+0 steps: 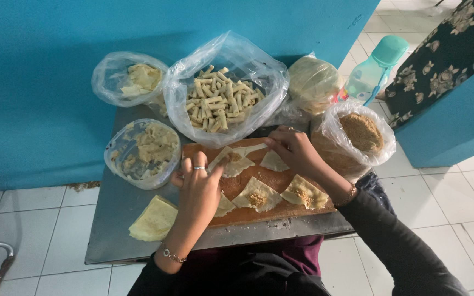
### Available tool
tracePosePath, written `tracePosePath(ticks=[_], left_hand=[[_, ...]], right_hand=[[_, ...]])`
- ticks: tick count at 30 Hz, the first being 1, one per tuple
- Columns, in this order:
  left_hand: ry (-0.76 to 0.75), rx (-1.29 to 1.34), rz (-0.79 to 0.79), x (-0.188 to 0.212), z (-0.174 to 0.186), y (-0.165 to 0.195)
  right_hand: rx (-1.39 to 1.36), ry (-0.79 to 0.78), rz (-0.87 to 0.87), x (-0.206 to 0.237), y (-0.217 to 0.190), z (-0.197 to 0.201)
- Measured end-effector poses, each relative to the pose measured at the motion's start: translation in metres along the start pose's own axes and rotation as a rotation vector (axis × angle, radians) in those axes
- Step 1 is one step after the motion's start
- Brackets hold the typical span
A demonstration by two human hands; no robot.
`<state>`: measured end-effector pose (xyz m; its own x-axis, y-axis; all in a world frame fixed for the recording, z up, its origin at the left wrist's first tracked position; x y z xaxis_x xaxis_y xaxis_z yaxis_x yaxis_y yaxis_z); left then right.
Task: The person folds triangular pastry wrappers on a cutting board, spooning filling from a plastic bag onto each wrapper and folding the dough over the filling into triangles, setting finished pastries on the board.
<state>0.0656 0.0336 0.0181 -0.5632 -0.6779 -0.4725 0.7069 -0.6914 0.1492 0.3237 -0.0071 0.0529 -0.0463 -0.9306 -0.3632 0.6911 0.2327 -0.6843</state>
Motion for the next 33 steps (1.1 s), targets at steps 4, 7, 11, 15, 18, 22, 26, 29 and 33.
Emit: tracePosePath(ticks=[4, 7, 11, 15, 18, 22, 26, 29, 33], left_hand=[[0.051, -0.057, -0.032, -0.003, -0.006, -0.001], [0.056, -0.091, -0.049, -0.007, -0.008, -0.003], [-0.002, -0.107, -0.035, -0.009, -0.011, -0.004], [0.001, -0.117, -0.036, -0.008, -0.013, -0.003], [-0.001, -0.111, -0.034, -0.007, -0.015, -0.002], [-0.031, -0.12, -0.034, -0.006, -0.017, -0.002], [-0.011, -0.119, -0.047, -0.004, -0.017, -0.002], [-0.038, -0.093, -0.043, -0.003, -0.018, -0.002], [-0.067, -0.082, -0.041, -0.003, -0.017, -0.001]], right_hand=[[0.016, 0.009, 0.028, -0.003, 0.001, -0.002], [0.023, 0.0, 0.03, -0.004, 0.004, -0.004], [0.024, -0.007, 0.059, -0.005, 0.009, -0.007], [0.01, -0.036, 0.033, -0.005, 0.013, -0.01], [-0.003, -0.049, 0.003, -0.006, 0.014, -0.012], [0.002, -0.051, 0.042, -0.008, 0.013, -0.012], [-0.005, -0.048, 0.02, -0.008, 0.011, -0.011], [-0.006, -0.04, 0.0, -0.007, 0.008, -0.01], [0.01, -0.044, -0.017, -0.007, 0.007, -0.008]])
Point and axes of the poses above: each hand's wrist, its own x-axis away from the middle knuckle, its own z-axis out of the back of the hand, y = z × x, the point moved 2 cm from there along -x, towards the middle knuckle, and after that the axes turned 6 degrees about -x, right-handed, at the moved point
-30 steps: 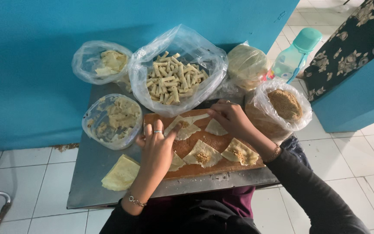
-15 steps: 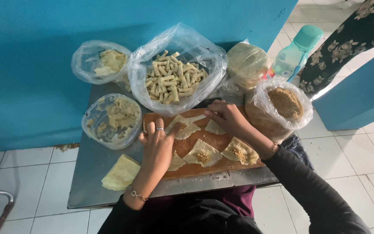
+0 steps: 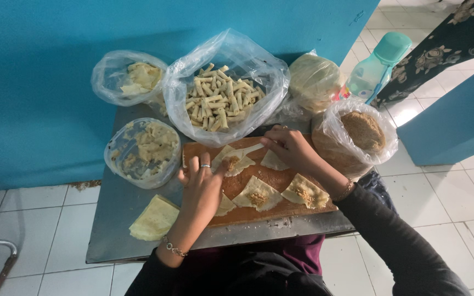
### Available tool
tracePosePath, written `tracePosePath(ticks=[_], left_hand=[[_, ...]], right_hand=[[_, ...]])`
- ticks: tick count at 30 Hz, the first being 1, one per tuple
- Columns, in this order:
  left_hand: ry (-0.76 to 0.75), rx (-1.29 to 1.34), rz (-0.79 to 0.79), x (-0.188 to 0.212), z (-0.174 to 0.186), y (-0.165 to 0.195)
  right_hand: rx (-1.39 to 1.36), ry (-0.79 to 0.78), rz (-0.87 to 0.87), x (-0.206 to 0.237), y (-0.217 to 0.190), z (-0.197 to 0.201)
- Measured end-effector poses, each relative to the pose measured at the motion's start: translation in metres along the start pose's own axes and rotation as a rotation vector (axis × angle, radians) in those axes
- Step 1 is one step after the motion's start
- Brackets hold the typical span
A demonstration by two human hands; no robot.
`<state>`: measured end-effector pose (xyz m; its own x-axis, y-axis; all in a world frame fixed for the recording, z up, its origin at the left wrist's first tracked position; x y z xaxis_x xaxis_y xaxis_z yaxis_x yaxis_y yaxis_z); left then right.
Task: The person folds triangular pastry wrappers on a cutting board, spooning filling from a plastic bag onto each wrapper and folding the dough over the filling into triangles, setting finished pastries on the board.
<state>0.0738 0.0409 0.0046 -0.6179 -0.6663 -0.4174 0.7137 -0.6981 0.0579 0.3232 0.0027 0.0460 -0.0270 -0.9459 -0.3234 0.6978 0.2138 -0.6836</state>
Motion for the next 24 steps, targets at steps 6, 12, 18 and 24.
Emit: tracePosePath(ticks=[6, 12, 18, 24], left_hand=[[-0.002, 0.036, 0.015, 0.001, 0.01, 0.002], [0.018, 0.023, -0.023, -0.001, 0.024, 0.013], [0.073, 0.195, -0.079, -0.016, 0.024, 0.046], [0.07, 0.246, -0.184, -0.046, 0.009, 0.075]], right_hand=[[-0.017, -0.003, -0.047, 0.002, 0.001, 0.007], [-0.006, 0.021, -0.107, 0.008, -0.001, 0.03], [0.146, 0.077, -0.07, 0.02, 0.001, 0.068], [0.298, 0.033, -0.145, 0.026, 0.015, 0.099]])
Point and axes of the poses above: each hand's wrist, its own x-axis away from the middle knuckle, its own z-axis out of the back of the hand, y = z × x, the point moved 2 cm from there along -x, towards the middle knuckle, and after that the axes turned 6 degrees about -x, right-handed, at the moved point
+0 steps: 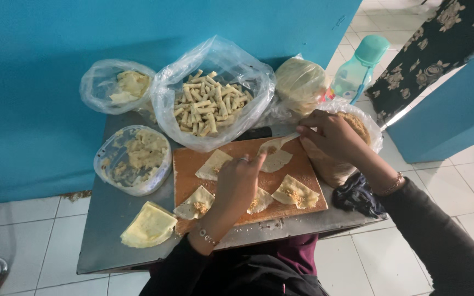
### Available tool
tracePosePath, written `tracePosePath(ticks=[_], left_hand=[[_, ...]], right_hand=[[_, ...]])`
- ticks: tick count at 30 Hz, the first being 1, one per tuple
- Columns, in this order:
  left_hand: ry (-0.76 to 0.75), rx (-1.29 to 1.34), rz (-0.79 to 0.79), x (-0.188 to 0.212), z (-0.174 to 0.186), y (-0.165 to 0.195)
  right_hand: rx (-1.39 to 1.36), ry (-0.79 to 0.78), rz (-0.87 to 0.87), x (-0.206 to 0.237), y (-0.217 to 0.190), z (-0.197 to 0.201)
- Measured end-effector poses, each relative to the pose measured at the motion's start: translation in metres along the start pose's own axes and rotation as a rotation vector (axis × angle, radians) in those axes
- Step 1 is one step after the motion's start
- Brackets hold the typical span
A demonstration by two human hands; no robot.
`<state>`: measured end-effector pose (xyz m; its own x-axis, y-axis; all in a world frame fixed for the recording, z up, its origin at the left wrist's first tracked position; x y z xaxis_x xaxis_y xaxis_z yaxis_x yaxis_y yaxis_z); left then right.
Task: The person folds triangular pastry wrappers on a cutting board, spooning filling from a plastic bag onto each wrapper and folding the dough over the filling into triangles, setting finished pastries on the board.
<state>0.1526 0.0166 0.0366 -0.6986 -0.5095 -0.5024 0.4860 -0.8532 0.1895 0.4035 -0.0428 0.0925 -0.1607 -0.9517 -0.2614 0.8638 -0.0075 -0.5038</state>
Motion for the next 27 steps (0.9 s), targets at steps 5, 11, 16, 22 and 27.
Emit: tracePosePath(ticks=[5, 11, 16, 22, 27], left_hand=[[-0.066, 0.051, -0.021, -0.014, -0.019, 0.006], [-0.074, 0.029, -0.025, -0.02, -0.033, 0.008], [-0.023, 0.005, -0.052, -0.02, -0.033, 0.01], [-0.076, -0.036, -0.077, -0.018, -0.034, 0.011], [-0.048, -0.041, -0.076, -0.016, -0.036, 0.01]], right_hand=[[0.052, -0.004, 0.122, 0.0, 0.013, -0.006], [0.024, -0.016, 0.159, 0.001, 0.02, -0.011], [0.07, -0.029, 0.175, 0.002, 0.017, -0.008], [0.055, -0.037, 0.168, 0.003, 0.019, -0.006], [0.034, -0.048, 0.205, 0.003, 0.02, -0.004]])
Point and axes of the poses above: each hand's wrist, its own x-axis away from the middle knuckle, its own z-axis out of the back of the hand, y = z × x, the point moved 2 cm from there along -x, towards the middle knuckle, and after that the axes turned 6 degrees about -x, right-handed, at the moved point
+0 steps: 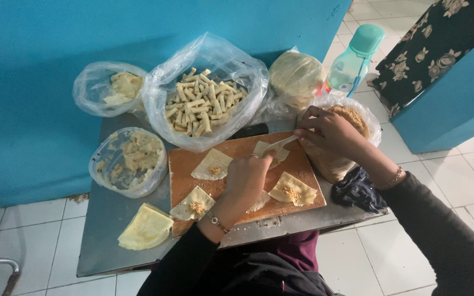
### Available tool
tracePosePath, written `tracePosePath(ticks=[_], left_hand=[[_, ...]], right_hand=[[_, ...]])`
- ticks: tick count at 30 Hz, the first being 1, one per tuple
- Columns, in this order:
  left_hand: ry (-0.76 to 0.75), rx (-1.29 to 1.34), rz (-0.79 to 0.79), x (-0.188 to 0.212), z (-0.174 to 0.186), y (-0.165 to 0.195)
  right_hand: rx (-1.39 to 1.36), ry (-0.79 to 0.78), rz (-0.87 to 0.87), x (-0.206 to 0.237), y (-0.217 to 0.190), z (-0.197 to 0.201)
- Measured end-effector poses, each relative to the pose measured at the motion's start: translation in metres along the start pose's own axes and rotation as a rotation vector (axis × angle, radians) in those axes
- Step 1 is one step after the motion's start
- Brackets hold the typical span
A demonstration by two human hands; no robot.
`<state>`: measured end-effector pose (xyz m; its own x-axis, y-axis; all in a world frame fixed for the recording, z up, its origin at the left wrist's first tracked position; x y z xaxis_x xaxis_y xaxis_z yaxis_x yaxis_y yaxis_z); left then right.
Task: The person folds triangular pastry wrappers on a cutting board, spooning filling from a plastic bag onto each wrapper and folding the dough over the filling into triangles, setting finished pastries on the board.
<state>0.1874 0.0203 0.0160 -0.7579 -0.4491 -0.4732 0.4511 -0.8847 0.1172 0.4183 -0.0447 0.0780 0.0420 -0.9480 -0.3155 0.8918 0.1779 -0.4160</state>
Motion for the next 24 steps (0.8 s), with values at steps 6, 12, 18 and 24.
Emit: tracePosePath(ticks=[6, 12, 18, 24], left_hand=[[-0.038, -0.022, -0.005, 0.001, 0.0, -0.001], [-0.067, -0.054, 0.01, 0.001, 0.0, -0.001], [-0.124, -0.103, 0.011, 0.004, 0.003, -0.001], [-0.007, -0.125, 0.013, 0.003, 0.003, 0.002]], right_hand=[[0.01, -0.001, 0.092, 0.001, -0.008, 0.007], [0.064, -0.028, 0.083, 0.002, -0.018, 0.016], [0.169, 0.031, 0.047, 0.004, -0.028, 0.022], [0.147, 0.039, 0.079, 0.007, -0.039, 0.021]])
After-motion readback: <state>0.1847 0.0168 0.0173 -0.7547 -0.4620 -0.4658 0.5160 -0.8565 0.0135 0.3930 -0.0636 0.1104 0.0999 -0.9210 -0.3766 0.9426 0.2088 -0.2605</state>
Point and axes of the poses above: each hand's wrist, its own x-axis away from the middle knuckle, its own z-axis out of the back of the hand, y = z × x, the point moved 2 cm from there along -x, towards the middle knuckle, and after that the axes turned 6 degrees about -x, right-handed, at the moved point
